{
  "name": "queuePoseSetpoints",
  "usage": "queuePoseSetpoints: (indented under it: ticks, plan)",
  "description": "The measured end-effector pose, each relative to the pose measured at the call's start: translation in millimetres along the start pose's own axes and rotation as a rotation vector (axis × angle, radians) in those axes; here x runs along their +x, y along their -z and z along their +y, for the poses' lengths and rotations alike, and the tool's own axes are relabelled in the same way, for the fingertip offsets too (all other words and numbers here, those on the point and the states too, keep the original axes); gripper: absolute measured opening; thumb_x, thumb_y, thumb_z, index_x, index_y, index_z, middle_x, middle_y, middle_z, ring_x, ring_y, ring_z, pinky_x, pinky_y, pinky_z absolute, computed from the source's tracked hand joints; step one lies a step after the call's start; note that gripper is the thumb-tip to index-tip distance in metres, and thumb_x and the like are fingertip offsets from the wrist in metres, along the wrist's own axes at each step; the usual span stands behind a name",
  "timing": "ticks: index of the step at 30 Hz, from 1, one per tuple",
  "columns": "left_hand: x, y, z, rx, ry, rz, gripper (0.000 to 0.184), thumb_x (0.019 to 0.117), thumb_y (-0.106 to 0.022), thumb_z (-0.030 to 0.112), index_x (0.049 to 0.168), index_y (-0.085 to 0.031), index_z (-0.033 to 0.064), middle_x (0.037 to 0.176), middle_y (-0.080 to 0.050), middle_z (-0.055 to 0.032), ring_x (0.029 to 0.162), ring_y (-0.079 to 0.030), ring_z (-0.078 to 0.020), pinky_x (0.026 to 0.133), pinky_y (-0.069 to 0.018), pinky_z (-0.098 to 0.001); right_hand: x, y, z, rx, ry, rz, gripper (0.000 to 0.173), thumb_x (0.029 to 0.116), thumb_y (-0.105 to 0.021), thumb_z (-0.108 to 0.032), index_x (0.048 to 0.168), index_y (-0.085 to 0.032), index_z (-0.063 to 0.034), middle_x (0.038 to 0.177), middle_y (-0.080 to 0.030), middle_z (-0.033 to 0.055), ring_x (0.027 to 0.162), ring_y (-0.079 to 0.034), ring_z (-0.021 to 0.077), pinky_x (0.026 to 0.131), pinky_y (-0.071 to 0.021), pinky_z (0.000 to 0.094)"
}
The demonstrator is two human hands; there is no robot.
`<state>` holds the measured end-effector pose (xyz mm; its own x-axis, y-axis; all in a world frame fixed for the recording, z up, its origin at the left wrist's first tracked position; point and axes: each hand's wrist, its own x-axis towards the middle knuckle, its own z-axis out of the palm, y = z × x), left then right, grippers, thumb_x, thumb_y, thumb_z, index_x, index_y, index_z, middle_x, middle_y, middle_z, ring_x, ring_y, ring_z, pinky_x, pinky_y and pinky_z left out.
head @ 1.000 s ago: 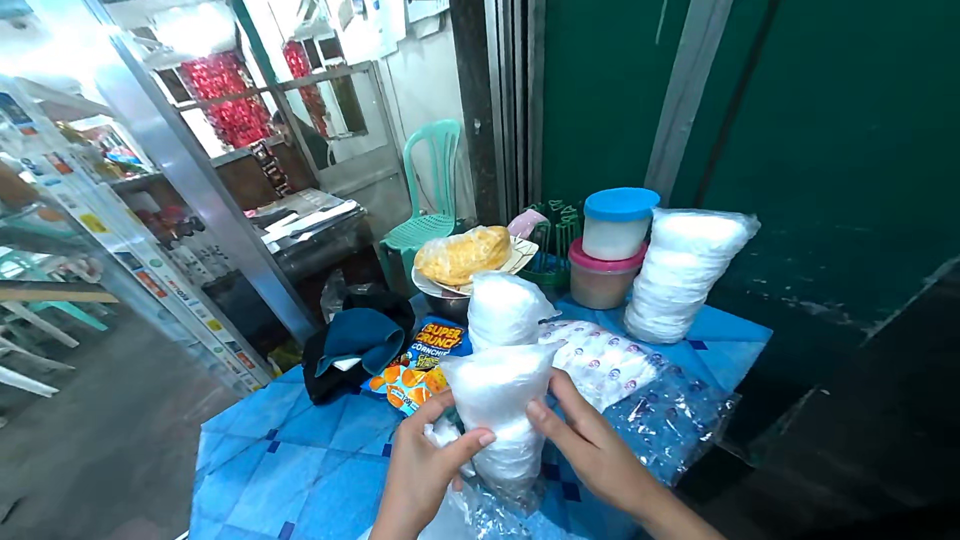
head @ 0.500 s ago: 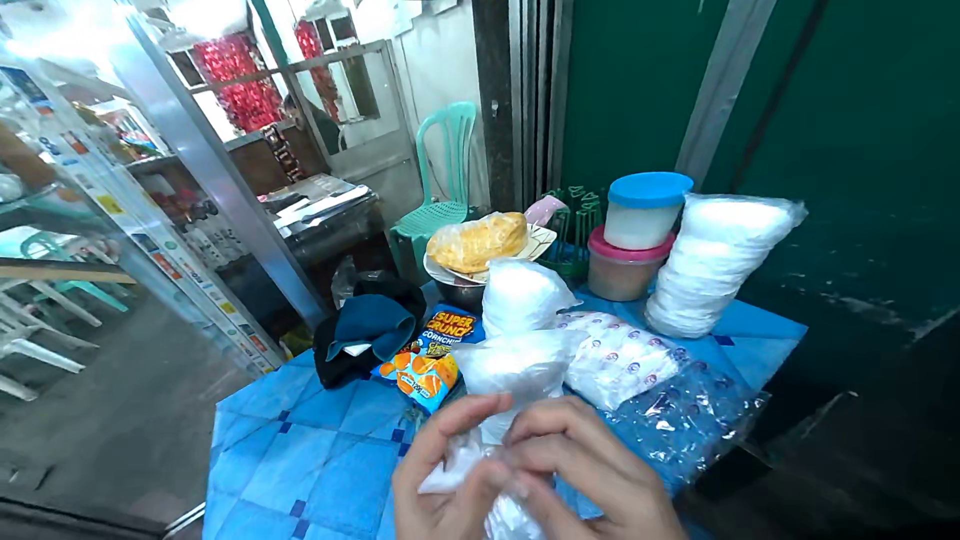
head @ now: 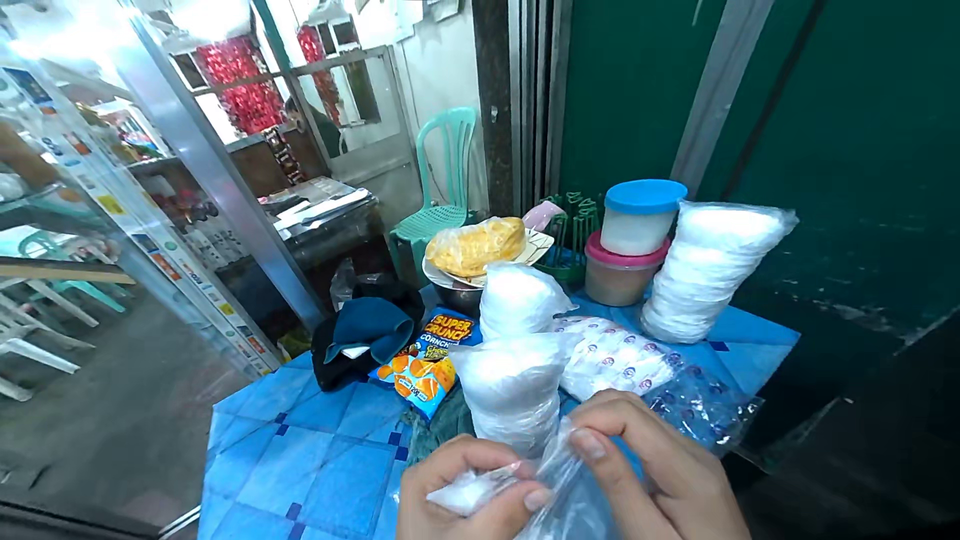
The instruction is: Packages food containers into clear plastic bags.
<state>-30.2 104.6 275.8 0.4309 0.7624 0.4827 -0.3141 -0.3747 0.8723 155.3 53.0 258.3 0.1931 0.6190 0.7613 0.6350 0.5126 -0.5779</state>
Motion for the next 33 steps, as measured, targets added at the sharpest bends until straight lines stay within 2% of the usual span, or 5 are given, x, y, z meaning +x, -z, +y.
queuePoseSetpoints:
  ticks: [7, 14, 21, 25, 33]
  plan:
    - [8, 12, -1, 0.014, -0.060, -0.015, 0.010, 0.0861, -0.079, 0.008, 0.095, -0.074, 0.0071, 0.094, -0.070, -0.0011, 0.090, -0.065, -0.0062, 0.081, -0.0554, -0.0212, 11, 17, 5, 0.442, 0.001, -0.187, 0.040, 0.0969, -0.067, -0.042, 0.126, -0.063, -0.0156, 0.117, -0.068, 0.0012, 0.112, -0.064, 0.0134, 0.099, -0.0542, 0.0347]
    - [7, 0, 0, -0.112, -0.020, -0.091, 0.027, 0.0907, -0.075, 0.014, 0.116, -0.070, 0.0051, 0.091, -0.073, 0.0027, 0.081, -0.067, -0.0020, 0.075, -0.0578, -0.0203, 11, 10, 2, 0.400, -0.045, -0.132, 0.027, 0.1020, -0.062, -0.033, 0.092, -0.074, -0.0116, 0.092, -0.069, -0.0012, 0.093, -0.064, 0.0054, 0.085, -0.0542, 0.0234]
    - [39, 22, -8, -0.399, 0.064, -0.345, 0.053, 0.0991, -0.048, 0.061, 0.081, -0.071, 0.0169, 0.106, -0.069, 0.0056, 0.096, -0.063, -0.0008, 0.082, -0.0509, -0.0188, 33, 22, 16, 1.329, -0.369, -0.355, 0.029, 0.1020, -0.056, -0.043, 0.097, -0.071, -0.0193, 0.082, -0.069, -0.0064, 0.079, -0.068, 0.0034, 0.077, -0.0581, 0.0229]
    - [75, 39, 5, -0.195, 0.249, -0.131, 0.023, 0.0993, -0.063, 0.038, 0.097, -0.076, 0.0183, 0.080, -0.071, 0.0041, 0.067, -0.064, 0.0007, 0.060, -0.0546, -0.0165, 82, 34, 20, 0.976, -0.490, -0.335, 0.019, 0.1003, -0.063, -0.033, 0.095, -0.074, -0.0187, 0.077, -0.069, -0.0031, 0.068, -0.066, 0.0021, 0.066, -0.0580, 0.0195]
    - [95, 42, -80, -0.026, 0.536, 0.105, 0.033, 0.1083, -0.041, 0.008, 0.137, -0.054, -0.0026, 0.113, -0.069, -0.0096, 0.096, -0.066, -0.0072, 0.088, -0.0551, -0.0260, 85, 9, 59, 0.545, -0.899, -0.497, 0.021, 0.1087, -0.045, -0.021, 0.113, -0.063, -0.0101, 0.083, -0.067, 0.0012, 0.062, -0.061, 0.0068, 0.051, -0.0487, 0.0212]
